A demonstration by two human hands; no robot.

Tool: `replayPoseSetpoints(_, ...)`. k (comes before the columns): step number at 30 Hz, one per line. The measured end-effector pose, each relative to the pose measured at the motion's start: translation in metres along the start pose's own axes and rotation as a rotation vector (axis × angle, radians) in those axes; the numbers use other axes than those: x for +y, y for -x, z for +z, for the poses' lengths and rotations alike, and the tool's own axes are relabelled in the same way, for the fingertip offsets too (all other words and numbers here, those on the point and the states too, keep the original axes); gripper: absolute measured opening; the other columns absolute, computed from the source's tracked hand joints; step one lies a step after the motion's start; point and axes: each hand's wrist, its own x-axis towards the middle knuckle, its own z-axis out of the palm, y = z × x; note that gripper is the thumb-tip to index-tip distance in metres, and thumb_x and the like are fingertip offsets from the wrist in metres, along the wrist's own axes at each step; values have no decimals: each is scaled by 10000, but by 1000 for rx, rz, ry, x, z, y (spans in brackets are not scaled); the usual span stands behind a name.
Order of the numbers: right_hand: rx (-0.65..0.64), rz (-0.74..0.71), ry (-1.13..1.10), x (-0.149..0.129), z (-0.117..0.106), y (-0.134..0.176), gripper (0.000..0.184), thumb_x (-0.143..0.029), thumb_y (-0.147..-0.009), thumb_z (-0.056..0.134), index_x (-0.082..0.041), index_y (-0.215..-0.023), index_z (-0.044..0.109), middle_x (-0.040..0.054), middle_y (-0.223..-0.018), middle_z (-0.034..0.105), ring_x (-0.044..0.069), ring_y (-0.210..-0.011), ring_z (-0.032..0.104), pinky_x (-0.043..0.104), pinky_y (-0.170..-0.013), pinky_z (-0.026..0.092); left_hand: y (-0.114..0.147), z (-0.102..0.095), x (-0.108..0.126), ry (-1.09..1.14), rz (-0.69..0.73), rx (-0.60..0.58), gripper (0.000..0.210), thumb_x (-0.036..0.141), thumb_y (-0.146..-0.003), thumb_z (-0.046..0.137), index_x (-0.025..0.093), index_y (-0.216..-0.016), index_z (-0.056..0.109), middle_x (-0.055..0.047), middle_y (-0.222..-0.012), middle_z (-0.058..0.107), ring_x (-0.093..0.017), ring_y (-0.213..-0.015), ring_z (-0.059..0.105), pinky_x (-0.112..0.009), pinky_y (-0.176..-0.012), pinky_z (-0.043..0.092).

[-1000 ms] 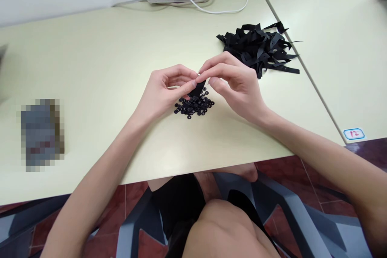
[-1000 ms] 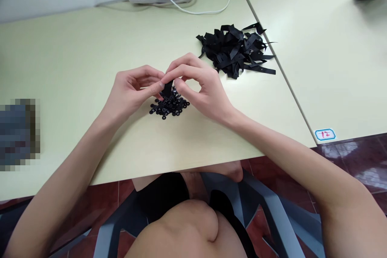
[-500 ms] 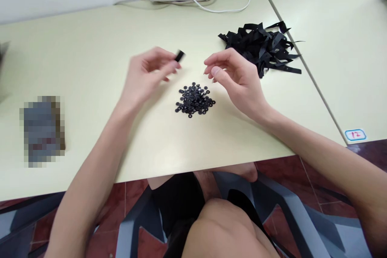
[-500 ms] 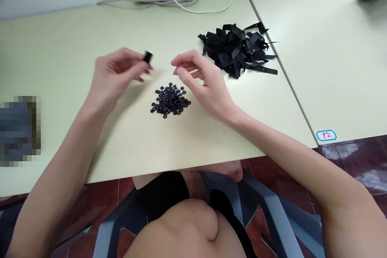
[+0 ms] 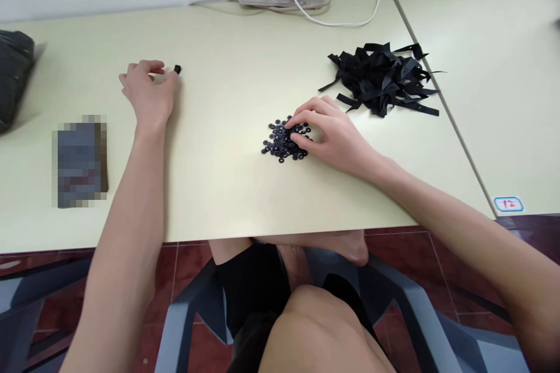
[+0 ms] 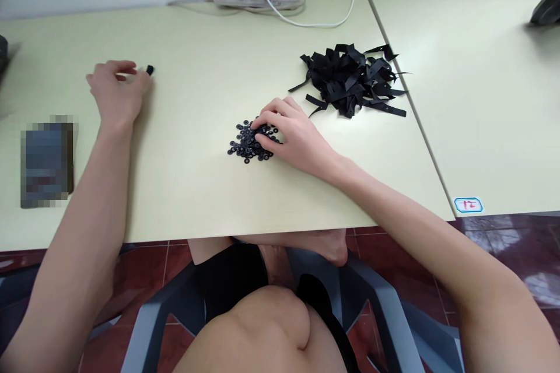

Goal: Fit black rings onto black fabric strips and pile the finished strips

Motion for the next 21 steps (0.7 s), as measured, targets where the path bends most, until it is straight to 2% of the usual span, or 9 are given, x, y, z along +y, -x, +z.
replayPoseSetpoints(3,73,8,37,8,-11,-4,127,-272,-1092,656,-314,-1101,775,77,-1155,750,336,-1173,675,613,-1118,543,2,10,10,152,134,-3,707,989,-1002,539,283,-984,567,10,-743,449,-146,-1222,569,-423,-855,636)
replayPoseSetpoints(7,275,34,278,40,-42,-6,167,-366,-1142,616,-326,-1120,777,112,-1172,749,406,-1301,661,645,-1109,537,-12,19,-19,330,245,-11,702,983,-1011,539,300,-1145,627,4,-911,566,-213,-1334,469,-514,-1075,523)
replayPoseSetpoints(9,297,73,395,57,-55,-3,150,-400,-1124,648,-339,-1191,767,135,-1216,737,459,-1352,628,709,-1099,537,-22,26,-36,394,258,36,714,980,-1008,552,293,-1183,641,3,-1000,597,-227,-1289,455,-533,-1118,461)
replayPoseSetpoints(12,266,85,435,73,-65,3,134,-431,-1104,680,-344,-1142,775,153,-1203,728,486,-1337,611,770,-1076,530,-28,39,-46,383,374,24,647,914,-1033,617,289,-1185,692,11,-1125,643,-211,-1204,475,-495,-1097,465)
replayPoseSetpoints(15,255,64,335,73,-66,4,146,-455,-1090,715,-343,-1025,782,145,-1178,733,476,-1321,598,772,-1086,514,-22,48,-34,377,496,12,419,729,-1097,683,317,-1143,746,4,-1156,700,-222,-1160,545,-464,-1041,506)
replayPoseSetpoints(17,269,59,197,66,-65,-1,147,-454,-1089,739,-352,-991,781,126,-1139,743,432,-1286,609,712,-1083,535,-14,49,-18,436,504,20,260,600,-1092,713,344,-1104,762,-21,-1130,740,-264,-1161,616,-464,-997,543)
replayPoseSetpoints(19,334,96,17,56,-62,-7,130,-429,-1081,781,-347,-981,784,101,-1057,757,353,-1130,663,606,-1015,579,-4,49,-1,518,470,12,175,520,-1065,723,352,-1078,769,-40,-1140,776,-288,-1164,682,-455,-956,585)
replayPoseSetpoints(21,423,139,-183,43,-56,-13,137,-414,-1053,844,-316,-975,787,73,-965,767,267,-914,691,507,-891,603,6,49,14,606,421,-27,175,491,-1051,727,326,-1094,766,-45,-1201,802,-268,-1152,728,-417,-940,618)
